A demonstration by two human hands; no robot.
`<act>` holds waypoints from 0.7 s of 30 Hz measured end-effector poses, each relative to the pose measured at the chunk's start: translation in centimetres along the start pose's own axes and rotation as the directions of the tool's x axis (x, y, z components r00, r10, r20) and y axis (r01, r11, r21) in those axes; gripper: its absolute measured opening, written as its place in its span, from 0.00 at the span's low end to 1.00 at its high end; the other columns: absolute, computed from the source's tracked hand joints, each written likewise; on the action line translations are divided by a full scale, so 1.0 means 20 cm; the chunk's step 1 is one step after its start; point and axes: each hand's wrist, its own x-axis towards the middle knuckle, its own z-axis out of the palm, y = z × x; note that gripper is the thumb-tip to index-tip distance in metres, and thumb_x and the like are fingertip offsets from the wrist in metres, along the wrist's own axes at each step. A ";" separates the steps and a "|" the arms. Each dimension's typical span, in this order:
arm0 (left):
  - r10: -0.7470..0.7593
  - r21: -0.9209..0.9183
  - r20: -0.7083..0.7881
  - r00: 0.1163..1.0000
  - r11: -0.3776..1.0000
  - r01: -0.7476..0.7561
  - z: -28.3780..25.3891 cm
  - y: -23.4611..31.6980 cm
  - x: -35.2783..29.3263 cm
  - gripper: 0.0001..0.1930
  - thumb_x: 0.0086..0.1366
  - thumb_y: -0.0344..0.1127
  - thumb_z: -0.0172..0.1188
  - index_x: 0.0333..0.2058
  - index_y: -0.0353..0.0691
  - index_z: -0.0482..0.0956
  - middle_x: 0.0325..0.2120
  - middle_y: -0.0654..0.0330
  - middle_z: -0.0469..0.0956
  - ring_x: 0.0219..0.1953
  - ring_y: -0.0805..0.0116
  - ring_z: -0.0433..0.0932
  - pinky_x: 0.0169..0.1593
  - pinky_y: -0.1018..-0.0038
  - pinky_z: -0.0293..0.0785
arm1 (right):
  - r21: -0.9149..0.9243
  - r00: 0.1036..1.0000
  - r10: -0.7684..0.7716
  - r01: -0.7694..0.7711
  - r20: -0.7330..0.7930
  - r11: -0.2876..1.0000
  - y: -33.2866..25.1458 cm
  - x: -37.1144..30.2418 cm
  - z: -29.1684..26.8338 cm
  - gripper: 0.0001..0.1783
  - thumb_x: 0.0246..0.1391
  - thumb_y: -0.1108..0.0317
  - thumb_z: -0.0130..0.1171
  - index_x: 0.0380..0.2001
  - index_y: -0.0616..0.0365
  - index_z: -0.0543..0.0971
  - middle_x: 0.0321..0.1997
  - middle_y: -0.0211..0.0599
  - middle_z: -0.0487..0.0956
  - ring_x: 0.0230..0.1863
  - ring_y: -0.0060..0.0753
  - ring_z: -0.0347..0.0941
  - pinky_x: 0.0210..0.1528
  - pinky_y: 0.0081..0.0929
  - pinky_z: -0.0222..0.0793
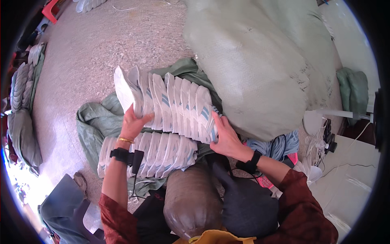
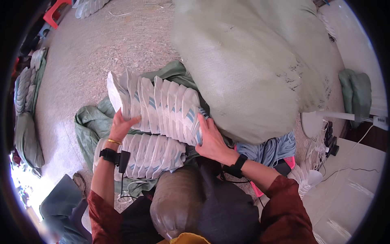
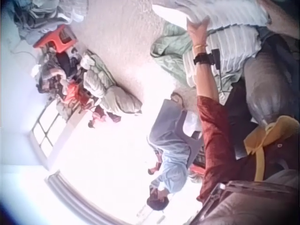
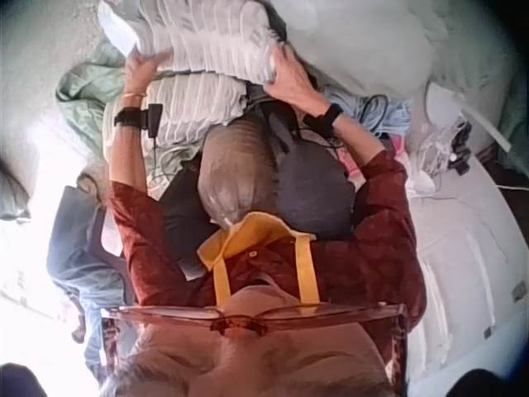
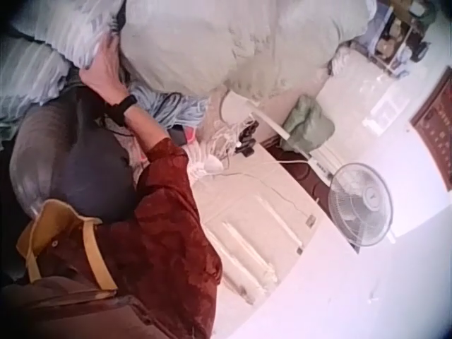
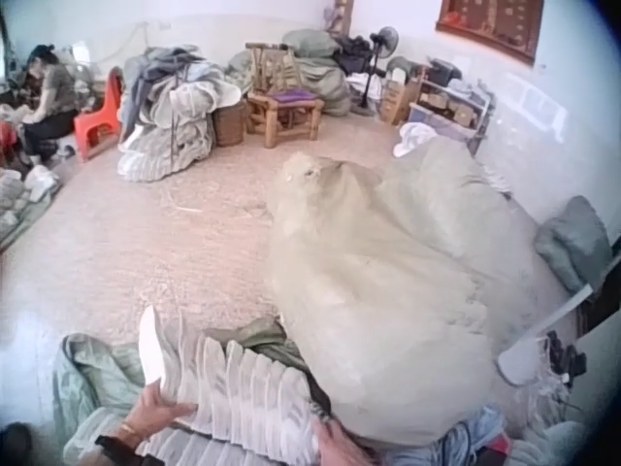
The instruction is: Lacing a white sneaker and then stacking shoe components.
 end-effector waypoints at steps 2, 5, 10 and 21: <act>-0.031 -0.043 -0.044 0.999 0.999 0.029 0.00 -0.05 -0.01 0.33 0.56 0.27 0.73 0.60 0.30 0.72 0.48 0.53 0.83 0.49 0.69 0.82 0.55 0.69 0.80 | -0.166 0.999 0.026 -0.030 -0.027 0.986 -0.03 0.04 0.03 0.62 0.38 0.69 0.72 0.74 0.62 0.47 0.60 0.63 0.65 0.62 0.67 0.67 0.65 0.47 0.66; -0.012 -0.028 -0.052 0.999 1.000 0.010 -0.03 -0.11 0.01 0.32 0.55 0.29 0.74 0.59 0.31 0.73 0.48 0.54 0.83 0.49 0.68 0.82 0.55 0.69 0.79 | -0.128 0.999 0.027 -0.031 -0.036 0.991 -0.03 0.07 0.05 0.65 0.35 0.68 0.74 0.75 0.59 0.47 0.61 0.67 0.65 0.63 0.68 0.66 0.67 0.48 0.65; 0.013 -0.088 -0.036 0.999 0.996 -0.016 -0.02 -0.07 0.01 0.32 0.55 0.30 0.75 0.59 0.32 0.74 0.48 0.54 0.84 0.48 0.67 0.82 0.55 0.68 0.78 | -0.002 0.997 0.080 -0.080 -0.020 0.997 -0.04 0.15 0.01 0.66 0.32 0.67 0.76 0.75 0.53 0.49 0.65 0.63 0.65 0.66 0.64 0.65 0.70 0.46 0.63; 0.011 -0.016 -0.103 0.995 1.000 -0.013 -0.38 0.21 -0.07 0.28 0.58 0.28 0.73 0.57 0.29 0.74 0.48 0.55 0.83 0.46 0.67 0.83 0.53 0.69 0.81 | 0.106 0.981 -0.192 0.195 -0.040 0.975 -0.28 0.27 -0.02 0.65 0.34 0.66 0.76 0.75 0.55 0.51 0.68 0.58 0.65 0.70 0.59 0.63 0.73 0.43 0.58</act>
